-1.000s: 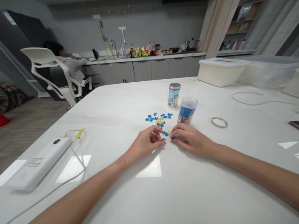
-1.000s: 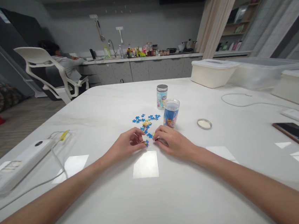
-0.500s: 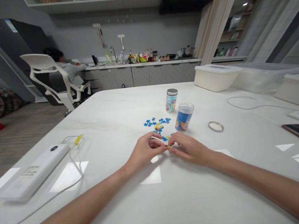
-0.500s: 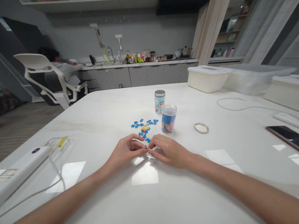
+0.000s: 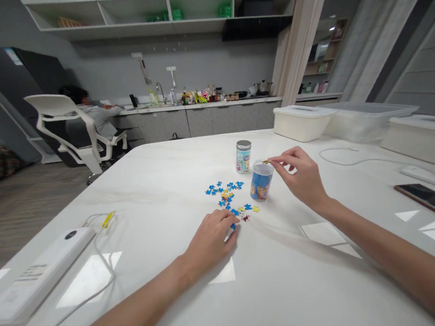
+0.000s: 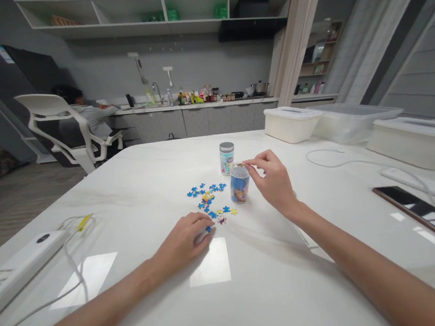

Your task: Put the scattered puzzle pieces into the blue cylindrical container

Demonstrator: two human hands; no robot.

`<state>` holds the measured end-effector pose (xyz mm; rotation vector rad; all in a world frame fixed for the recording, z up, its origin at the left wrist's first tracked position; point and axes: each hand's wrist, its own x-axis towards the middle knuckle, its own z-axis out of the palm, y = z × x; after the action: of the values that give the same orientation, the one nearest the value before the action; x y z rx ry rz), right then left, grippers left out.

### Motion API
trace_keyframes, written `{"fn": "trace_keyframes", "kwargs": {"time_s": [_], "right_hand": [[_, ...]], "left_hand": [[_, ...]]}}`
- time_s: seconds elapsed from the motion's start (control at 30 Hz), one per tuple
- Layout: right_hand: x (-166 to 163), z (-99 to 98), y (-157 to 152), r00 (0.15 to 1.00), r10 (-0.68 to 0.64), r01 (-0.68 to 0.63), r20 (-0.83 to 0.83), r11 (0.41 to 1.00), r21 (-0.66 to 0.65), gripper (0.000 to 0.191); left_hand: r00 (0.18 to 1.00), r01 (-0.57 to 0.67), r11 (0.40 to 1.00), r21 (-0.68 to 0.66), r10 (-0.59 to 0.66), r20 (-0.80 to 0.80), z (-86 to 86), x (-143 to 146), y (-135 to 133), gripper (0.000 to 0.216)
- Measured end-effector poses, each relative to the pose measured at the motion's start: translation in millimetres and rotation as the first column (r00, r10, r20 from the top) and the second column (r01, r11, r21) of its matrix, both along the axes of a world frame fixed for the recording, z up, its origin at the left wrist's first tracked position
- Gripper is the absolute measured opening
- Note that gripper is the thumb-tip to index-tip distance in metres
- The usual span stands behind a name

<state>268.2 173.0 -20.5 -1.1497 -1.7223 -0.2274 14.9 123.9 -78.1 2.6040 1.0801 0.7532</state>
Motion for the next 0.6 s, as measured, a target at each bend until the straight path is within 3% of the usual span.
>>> {"fn": "trace_keyframes", "kwargs": {"time_s": [0.13,0.27,0.4,0.5,0.6], "right_hand": [[4.7,-6.3,7.3,0.999,0.044,-0.043,0.008,0.992,-0.115,0.028],[4.3,-21.1,7.3,0.985,0.063,-0.09,-0.162,0.981,-0.169,0.044],[-2.8,-46.6,11.2,0.94,0.109,-0.236,-0.323,0.892,-0.386,0.07],[-10.9,-62.2,11.8,0.929,0.104,-0.277,-0.355,0.832,-0.481,0.062],[-16.5,-66.5,7.6,0.939,0.079,-0.244,-0.335,0.84,-0.485,0.052]], "left_hand": [[1.0,0.006,0.999,-0.035,-0.006,-0.024,-1.1,-0.2,2.4,0.021],[0.999,-0.024,0.996,-0.088,0.022,-0.028,1.2,-1.9,5.4,0.023],[0.999,-0.033,0.995,-0.094,0.03,-0.037,2.0,-4.0,8.0,0.027],[0.999,-0.033,0.995,-0.092,0.032,-0.012,1.1,-4.6,8.8,0.022],[0.999,-0.04,0.993,-0.114,0.041,0.012,0.7,-4.5,8.9,0.022]]}}
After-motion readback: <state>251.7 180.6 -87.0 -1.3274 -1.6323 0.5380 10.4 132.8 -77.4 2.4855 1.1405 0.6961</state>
